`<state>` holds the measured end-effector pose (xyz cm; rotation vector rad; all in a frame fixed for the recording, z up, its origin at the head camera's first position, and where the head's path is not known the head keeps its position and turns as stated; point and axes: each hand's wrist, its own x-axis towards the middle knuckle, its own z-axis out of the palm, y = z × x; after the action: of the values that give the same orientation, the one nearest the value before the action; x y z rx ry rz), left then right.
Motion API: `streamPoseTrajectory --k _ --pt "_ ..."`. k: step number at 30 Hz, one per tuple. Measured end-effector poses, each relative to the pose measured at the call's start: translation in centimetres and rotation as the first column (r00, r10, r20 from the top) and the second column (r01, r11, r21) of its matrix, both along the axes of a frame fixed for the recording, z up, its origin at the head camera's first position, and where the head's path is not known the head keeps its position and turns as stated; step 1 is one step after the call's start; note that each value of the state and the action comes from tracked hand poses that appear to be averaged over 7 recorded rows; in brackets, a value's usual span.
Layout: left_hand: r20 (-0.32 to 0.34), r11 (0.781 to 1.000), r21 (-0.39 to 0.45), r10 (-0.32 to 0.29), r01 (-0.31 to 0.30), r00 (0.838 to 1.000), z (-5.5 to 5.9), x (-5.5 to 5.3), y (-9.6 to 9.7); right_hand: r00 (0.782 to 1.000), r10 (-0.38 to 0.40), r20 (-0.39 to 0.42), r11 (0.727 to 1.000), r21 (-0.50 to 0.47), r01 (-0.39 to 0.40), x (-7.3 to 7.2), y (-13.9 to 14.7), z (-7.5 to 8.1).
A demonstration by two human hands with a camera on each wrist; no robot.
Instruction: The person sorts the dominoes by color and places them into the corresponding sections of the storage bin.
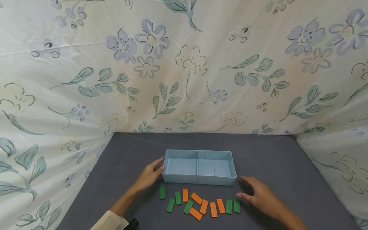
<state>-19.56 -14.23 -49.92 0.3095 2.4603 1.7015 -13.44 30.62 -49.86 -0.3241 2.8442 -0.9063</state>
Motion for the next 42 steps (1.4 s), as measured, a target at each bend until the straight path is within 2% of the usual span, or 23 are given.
streamPoseTrajectory --k 6,11,18,22,26,36,42 --pt "0.018 1.0 0.019 0.018 -0.018 1.0 -0.1 0.2 0.3 0.997 0.068 -0.035 0.998 -0.005 -0.069 0.8 -0.4 -0.8" --pt "0.029 0.999 0.023 0.041 -0.041 0.999 -0.1 0.0 0.5 0.994 0.112 0.0 0.992 -0.058 -0.111 1.1 -0.4 -1.2" --pt "-0.006 0.995 0.038 0.089 -0.089 0.996 -0.2 -0.4 0.8 0.988 0.154 -0.004 0.986 -0.067 -0.154 1.5 -0.5 -1.8" --pt "-0.033 0.992 0.03 0.12 -0.119 0.992 -0.4 -0.5 0.8 0.988 0.155 -0.01 0.987 -0.049 -0.155 1.7 -0.6 -2.0" --pt "-0.028 0.991 0.021 0.133 -0.133 0.991 -0.5 -0.7 1.0 0.988 0.151 -0.011 0.988 -0.02 -0.152 1.7 -0.7 -2.2" --pt "-0.029 0.993 0.035 0.113 -0.111 0.993 -0.8 -0.8 1.1 0.986 0.164 -0.032 0.986 0.025 -0.164 1.8 -0.6 -2.5" --pt "-0.015 0.992 0.039 0.119 -0.118 0.993 -0.8 -0.7 1.3 0.988 0.145 -0.055 0.988 -0.048 -0.147 2.0 -0.8 -2.4"
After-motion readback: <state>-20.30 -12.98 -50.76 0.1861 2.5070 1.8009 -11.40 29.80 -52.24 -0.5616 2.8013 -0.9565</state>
